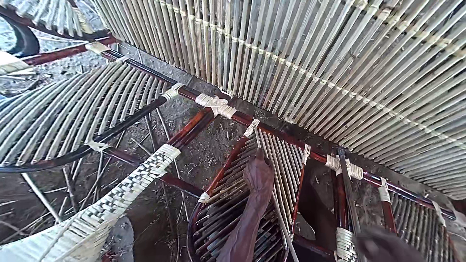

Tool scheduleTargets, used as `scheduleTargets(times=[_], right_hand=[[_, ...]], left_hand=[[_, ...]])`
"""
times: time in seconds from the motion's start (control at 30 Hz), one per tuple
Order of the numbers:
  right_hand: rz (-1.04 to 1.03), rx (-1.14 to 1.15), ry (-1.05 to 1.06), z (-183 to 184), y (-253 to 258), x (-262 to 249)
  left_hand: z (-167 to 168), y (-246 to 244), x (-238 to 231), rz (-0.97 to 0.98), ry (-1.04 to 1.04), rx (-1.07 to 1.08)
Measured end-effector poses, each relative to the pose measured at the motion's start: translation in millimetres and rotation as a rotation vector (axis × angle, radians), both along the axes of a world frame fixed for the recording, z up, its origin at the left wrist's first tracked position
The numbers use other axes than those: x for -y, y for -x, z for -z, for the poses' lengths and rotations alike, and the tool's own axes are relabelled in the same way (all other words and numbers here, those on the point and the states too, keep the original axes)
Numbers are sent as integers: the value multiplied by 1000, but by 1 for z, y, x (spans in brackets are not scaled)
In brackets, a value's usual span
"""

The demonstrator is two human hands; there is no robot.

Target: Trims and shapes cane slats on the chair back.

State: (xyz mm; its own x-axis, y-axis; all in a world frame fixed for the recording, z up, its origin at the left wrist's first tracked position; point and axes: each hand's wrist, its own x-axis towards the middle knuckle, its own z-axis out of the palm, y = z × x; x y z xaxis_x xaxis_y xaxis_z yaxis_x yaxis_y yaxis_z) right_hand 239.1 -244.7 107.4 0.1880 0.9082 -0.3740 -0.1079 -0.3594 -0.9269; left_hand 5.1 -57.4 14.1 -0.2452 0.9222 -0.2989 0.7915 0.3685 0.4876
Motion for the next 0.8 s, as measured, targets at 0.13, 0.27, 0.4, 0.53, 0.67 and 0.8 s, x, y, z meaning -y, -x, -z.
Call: scheduleTargets(times=[0.13,0.27,0.4,0.53,0.67,0.8], right_hand=[[-127,47,-257,71,72,-150],[-389,504,-384,124,123,-274],[-459,651,-337,150,150,-332],[-434,660,-454,176,153,-339],[-413,628,-513,184,151,-336],[-410,662,-569,185,152,-337]], left_hand=[[4,1,-5,-37,17,21],[5,0,-9,-35,76,13],[7,1,-9,-44,54,25],[6,1,-10,-61,56,49],[7,0,-8,-71,53,46],[7,0,-9,-69,43,32]])
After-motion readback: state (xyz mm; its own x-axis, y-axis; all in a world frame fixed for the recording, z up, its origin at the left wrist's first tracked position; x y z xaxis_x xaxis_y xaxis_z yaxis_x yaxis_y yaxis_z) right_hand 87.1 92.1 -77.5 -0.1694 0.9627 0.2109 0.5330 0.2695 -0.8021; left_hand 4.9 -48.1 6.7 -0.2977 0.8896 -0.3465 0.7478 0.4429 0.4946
